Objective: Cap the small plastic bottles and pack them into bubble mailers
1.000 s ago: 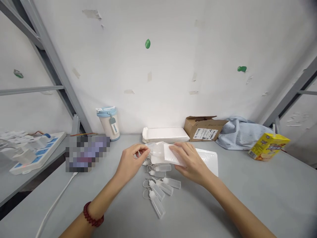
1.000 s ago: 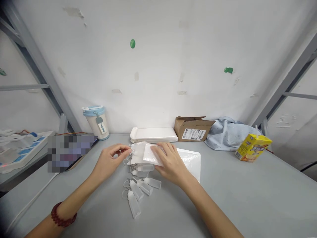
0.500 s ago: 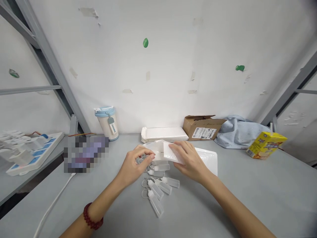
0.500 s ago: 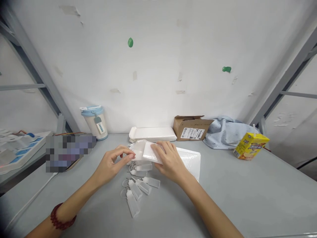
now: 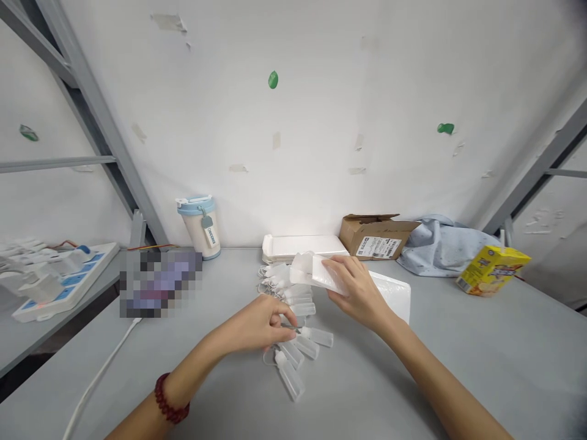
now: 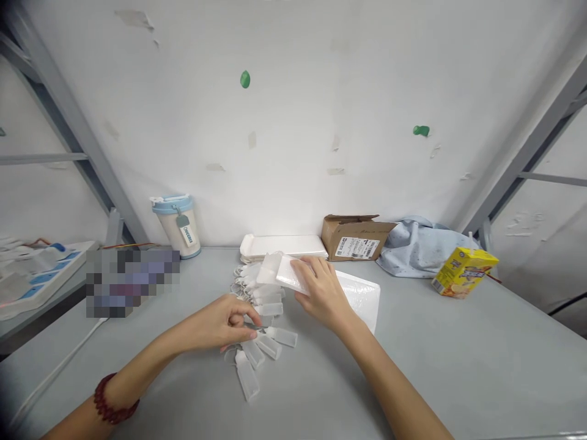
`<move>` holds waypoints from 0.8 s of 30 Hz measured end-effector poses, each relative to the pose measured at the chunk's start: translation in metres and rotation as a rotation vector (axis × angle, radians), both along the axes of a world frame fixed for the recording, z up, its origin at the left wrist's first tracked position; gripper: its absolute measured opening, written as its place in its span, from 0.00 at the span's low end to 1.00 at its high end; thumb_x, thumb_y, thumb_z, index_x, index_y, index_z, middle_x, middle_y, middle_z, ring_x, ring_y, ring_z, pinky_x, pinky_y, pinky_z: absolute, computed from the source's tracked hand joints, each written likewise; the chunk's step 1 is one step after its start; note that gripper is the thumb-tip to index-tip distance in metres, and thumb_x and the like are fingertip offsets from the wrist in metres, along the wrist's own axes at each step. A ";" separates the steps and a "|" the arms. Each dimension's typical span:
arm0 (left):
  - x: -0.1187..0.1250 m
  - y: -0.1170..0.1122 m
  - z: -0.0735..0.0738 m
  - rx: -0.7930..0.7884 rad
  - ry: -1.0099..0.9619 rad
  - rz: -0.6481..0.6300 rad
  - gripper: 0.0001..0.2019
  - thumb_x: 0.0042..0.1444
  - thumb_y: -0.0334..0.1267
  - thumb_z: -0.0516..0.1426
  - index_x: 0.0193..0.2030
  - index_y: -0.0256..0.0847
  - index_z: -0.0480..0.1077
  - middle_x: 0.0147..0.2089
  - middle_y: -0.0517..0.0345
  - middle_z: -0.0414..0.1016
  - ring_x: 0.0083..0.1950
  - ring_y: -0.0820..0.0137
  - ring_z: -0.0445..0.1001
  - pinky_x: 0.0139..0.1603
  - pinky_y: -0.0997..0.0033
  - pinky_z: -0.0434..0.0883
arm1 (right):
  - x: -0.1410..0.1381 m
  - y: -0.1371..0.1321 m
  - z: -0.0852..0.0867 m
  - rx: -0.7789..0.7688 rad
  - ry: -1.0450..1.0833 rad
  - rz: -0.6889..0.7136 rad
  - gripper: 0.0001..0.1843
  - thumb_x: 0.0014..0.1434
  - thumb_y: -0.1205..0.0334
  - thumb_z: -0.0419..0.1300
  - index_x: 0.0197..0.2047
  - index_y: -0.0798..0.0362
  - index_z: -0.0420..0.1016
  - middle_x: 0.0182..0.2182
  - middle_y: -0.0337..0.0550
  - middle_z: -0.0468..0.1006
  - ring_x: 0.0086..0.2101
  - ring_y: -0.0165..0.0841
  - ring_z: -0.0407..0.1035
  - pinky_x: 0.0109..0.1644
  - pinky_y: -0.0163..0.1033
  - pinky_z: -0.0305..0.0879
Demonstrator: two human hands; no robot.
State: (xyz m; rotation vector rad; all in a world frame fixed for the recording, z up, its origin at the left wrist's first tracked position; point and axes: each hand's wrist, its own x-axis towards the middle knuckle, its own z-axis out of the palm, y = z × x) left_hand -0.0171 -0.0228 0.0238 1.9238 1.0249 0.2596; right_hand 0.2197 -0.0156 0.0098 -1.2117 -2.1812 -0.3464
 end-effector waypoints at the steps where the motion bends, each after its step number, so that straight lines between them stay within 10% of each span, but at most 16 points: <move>1: 0.001 0.000 -0.002 0.001 0.007 -0.007 0.13 0.48 0.41 0.54 0.37 0.40 0.74 0.12 0.68 0.60 0.15 0.76 0.59 0.21 0.77 0.59 | 0.000 0.000 0.000 -0.002 -0.001 0.001 0.28 0.48 0.71 0.53 0.54 0.49 0.58 0.47 0.50 0.65 0.46 0.42 0.60 0.46 0.48 0.58; 24: 0.009 -0.003 0.002 -0.008 -0.206 0.030 0.09 0.51 0.40 0.54 0.30 0.37 0.70 0.20 0.65 0.61 0.23 0.78 0.58 0.23 0.79 0.57 | 0.001 0.002 -0.002 0.000 0.009 -0.013 0.28 0.47 0.72 0.54 0.53 0.51 0.59 0.46 0.50 0.65 0.45 0.42 0.60 0.45 0.47 0.59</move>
